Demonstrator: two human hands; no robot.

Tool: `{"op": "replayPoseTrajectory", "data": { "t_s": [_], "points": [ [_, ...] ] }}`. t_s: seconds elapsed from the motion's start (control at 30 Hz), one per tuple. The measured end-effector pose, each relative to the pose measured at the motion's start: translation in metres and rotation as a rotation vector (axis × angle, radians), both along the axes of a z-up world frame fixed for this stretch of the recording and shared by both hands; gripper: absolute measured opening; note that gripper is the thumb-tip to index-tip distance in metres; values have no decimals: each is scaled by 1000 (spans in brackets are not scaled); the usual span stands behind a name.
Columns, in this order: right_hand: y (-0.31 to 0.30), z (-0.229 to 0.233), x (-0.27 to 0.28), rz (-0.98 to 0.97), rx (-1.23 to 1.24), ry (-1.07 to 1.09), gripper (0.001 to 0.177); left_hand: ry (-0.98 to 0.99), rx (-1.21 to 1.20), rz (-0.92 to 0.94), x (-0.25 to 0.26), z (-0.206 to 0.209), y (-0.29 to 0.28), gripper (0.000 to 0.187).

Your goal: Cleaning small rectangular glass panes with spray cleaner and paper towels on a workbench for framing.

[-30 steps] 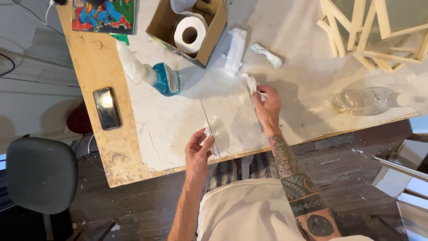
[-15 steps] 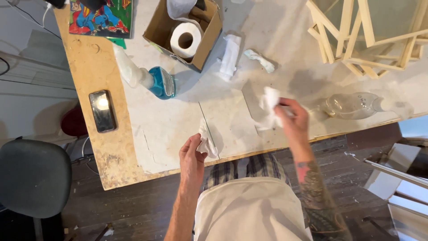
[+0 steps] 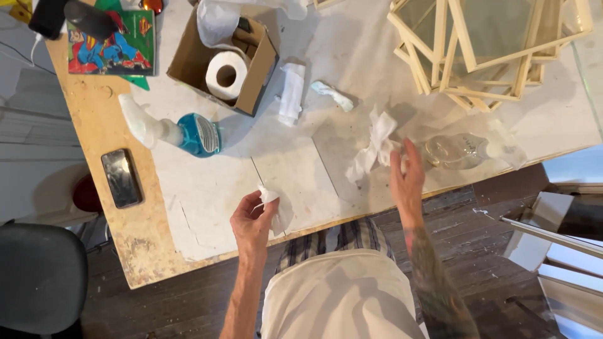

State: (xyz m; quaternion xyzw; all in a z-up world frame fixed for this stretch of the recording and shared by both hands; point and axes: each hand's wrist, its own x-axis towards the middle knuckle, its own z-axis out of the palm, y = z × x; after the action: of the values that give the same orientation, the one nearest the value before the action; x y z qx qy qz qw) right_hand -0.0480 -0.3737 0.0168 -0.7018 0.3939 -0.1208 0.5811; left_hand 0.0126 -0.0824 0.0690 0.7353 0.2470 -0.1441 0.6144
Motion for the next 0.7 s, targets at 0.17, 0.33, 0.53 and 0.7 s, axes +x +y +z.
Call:
{"op": "replayPoseTrajectory", "data": {
  "t_s": [0.17,0.33,0.53,0.7],
  "points": [
    [-8,1,-69,25,-353,-182,33,-102,181,-40,4,-5,1,36],
    [-55,24,-83,-111,-465,-286,44,-451,406,-637,51,62,19,30],
    [-87,44,-73,16,-482,-254,60,-1204,590,-1480,96,120,-11,25],
    [-108,41,-55,101,-432,-248,65,-1626,671,-1672,98,113,-11,23]
  ]
}}
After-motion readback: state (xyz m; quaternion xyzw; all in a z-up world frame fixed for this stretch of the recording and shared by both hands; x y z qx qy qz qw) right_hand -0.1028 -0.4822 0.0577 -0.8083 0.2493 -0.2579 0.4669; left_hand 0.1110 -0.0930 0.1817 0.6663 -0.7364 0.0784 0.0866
